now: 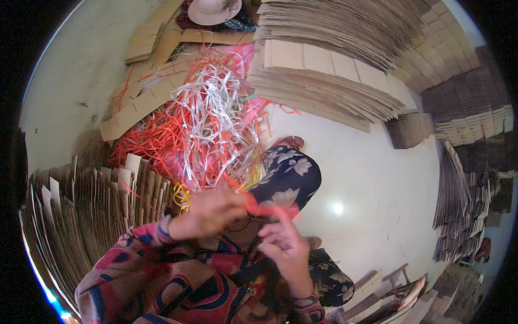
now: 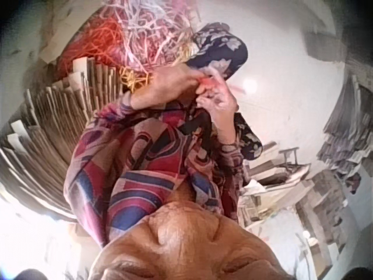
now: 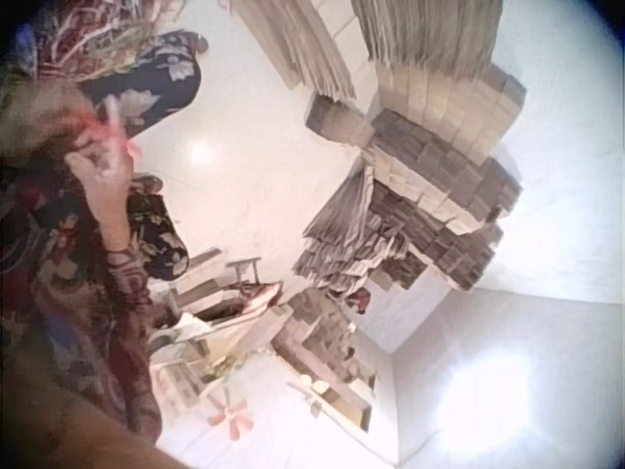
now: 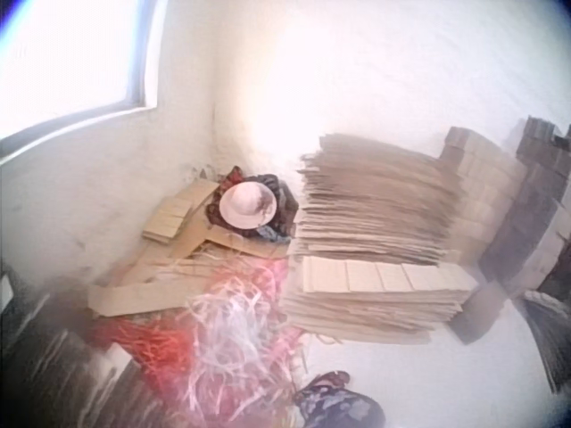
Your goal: The person gathers stacks of flat cardboard pieces, aligns them, and ties them into bundles using red plastic strips. They cut the strips with scissors and place the finished bundles aside.
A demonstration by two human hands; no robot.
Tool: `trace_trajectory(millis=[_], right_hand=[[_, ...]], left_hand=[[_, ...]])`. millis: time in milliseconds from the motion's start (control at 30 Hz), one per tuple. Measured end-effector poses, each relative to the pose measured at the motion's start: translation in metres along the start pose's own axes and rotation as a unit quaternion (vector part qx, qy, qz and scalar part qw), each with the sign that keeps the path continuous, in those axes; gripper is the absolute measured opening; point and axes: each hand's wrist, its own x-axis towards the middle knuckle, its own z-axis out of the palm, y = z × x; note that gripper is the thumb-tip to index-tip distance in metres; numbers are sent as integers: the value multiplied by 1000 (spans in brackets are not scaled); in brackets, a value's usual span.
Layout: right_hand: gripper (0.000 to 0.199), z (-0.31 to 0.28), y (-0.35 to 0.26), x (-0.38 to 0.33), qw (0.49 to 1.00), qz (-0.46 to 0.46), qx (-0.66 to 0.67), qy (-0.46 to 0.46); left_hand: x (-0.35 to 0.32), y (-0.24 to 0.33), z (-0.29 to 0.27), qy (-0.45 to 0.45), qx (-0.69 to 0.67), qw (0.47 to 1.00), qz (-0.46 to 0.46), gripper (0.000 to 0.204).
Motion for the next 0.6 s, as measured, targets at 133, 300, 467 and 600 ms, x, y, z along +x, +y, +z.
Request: trace_trajectory(millis=[133,300,467,600], right_hand=[[30,16,4,15,995,-97,-7,10],[16,23,-12,27,983,-127,22,130],[18,-39,-48,26,917,-282,56,278],[19,-160,-85,7,859,-306,69,403]], left_hand=[[-11,-2,21,-36,-67,997,19,21],[-33,-72,3,9,-98,994,-49,19],[-80,-143,-20,-44,196,977,-74,11],[-130,-185,-38,-10,261,956,-131,20]])
